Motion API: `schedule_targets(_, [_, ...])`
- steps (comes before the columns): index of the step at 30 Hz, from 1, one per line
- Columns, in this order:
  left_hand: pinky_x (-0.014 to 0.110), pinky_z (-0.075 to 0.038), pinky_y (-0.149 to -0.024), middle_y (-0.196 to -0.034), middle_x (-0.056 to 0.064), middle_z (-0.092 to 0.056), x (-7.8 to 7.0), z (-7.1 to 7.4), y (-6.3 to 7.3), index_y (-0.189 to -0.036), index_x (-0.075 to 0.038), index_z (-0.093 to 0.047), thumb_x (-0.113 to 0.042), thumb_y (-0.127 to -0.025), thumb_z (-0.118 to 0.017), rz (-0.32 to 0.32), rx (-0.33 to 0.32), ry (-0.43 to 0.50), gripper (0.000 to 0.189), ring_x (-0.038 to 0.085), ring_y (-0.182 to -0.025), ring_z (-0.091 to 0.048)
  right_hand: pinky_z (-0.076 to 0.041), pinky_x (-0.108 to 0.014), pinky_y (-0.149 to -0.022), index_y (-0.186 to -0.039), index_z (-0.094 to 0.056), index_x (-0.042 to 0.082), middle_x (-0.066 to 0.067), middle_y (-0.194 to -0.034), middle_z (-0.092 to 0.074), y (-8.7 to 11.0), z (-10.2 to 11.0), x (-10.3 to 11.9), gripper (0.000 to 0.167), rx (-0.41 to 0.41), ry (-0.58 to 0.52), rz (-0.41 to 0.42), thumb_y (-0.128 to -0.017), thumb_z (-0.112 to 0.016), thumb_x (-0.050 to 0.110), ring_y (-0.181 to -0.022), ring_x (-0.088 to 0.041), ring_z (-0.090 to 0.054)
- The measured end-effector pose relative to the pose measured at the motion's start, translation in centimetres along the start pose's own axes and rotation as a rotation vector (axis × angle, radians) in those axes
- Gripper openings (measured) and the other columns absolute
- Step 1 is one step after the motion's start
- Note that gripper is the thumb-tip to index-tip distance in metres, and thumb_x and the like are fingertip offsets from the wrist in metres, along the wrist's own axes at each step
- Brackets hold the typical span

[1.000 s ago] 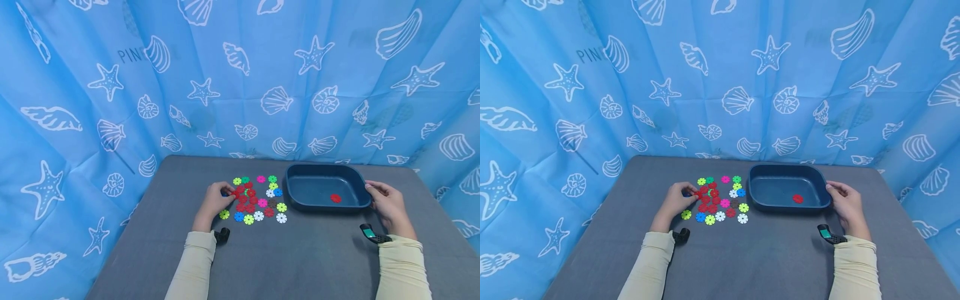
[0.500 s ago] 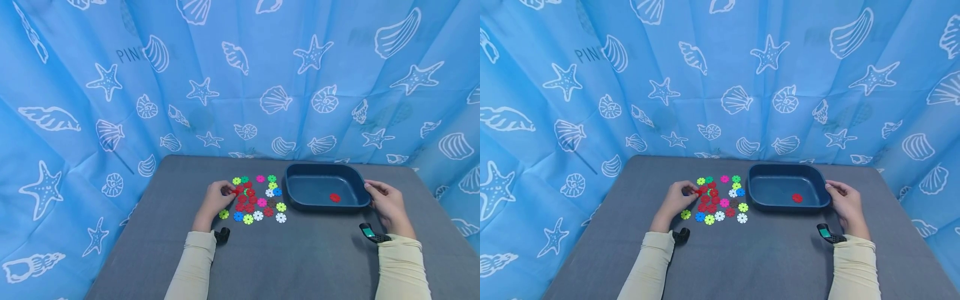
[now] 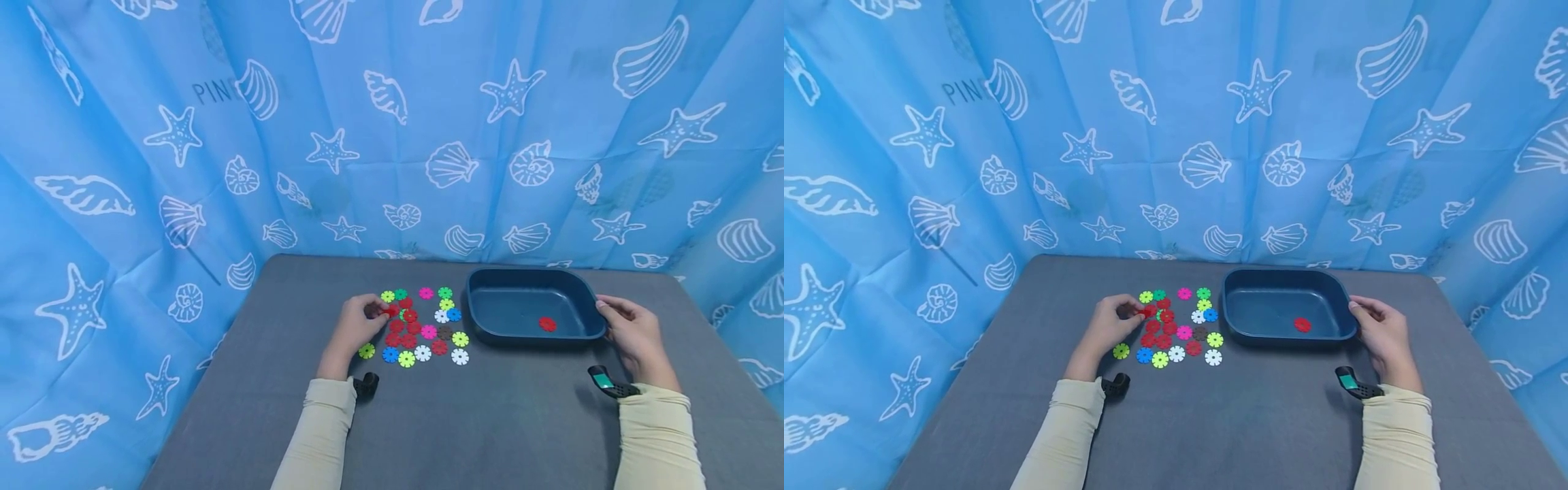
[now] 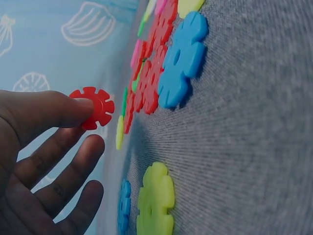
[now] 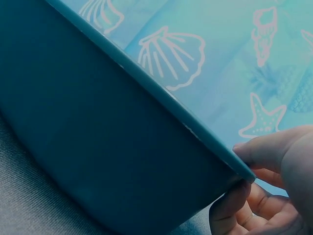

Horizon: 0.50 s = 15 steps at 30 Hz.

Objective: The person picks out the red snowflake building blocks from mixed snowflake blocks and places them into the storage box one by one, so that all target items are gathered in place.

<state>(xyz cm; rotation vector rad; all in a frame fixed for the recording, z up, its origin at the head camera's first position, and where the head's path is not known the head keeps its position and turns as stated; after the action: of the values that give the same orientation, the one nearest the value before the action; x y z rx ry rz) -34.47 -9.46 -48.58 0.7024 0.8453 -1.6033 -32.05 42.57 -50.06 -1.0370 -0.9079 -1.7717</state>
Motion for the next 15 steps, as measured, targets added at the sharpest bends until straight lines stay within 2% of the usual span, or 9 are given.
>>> schedule_targets(7, [0.038, -0.06, -0.078, -0.099, 0.003, -0.074, -0.4, -0.3, -0.2, -0.106, -0.005, -0.078, -0.008, -0.098, -0.076, -0.029, -0.009, 0.01, 0.009, 0.018, -0.087, -0.067, -0.055, -0.021, -0.071, -0.153, -0.055, 0.01, 0.022, -0.109, -0.054, 0.0, 0.3, 0.0, 0.055, 0.001, -0.009, 0.002, -0.11, -0.054, 0.043, -0.093, -0.004, -0.057])
schedule_targets(15, [0.04, -0.06, -0.08, -0.101, 0.004, -0.073, -1.1, 0.1, -0.2, -0.107, -0.005, -0.078, -0.007, -0.098, -0.076, -0.041, -0.01, 0.05, 0.01, 0.02, -0.089, -0.068, -0.054, -0.021, -0.072, -0.154, -0.054, 0.009, 0.021, -0.11, -0.053, 0.0, 0.1, -0.2, 0.058, -0.003, -0.002, 0.001, -0.109, -0.054, 0.045, -0.096, -0.006, -0.055])
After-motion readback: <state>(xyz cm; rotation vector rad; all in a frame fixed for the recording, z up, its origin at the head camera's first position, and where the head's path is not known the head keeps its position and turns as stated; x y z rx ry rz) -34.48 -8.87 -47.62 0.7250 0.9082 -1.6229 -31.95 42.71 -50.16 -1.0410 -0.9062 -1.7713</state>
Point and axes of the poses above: each hand's wrist, its own y-axis away from the middle knuckle, its own z-axis out of the back of the hand, x = y × z, the point moved 9 cm from there along -y, towards the middle knuckle
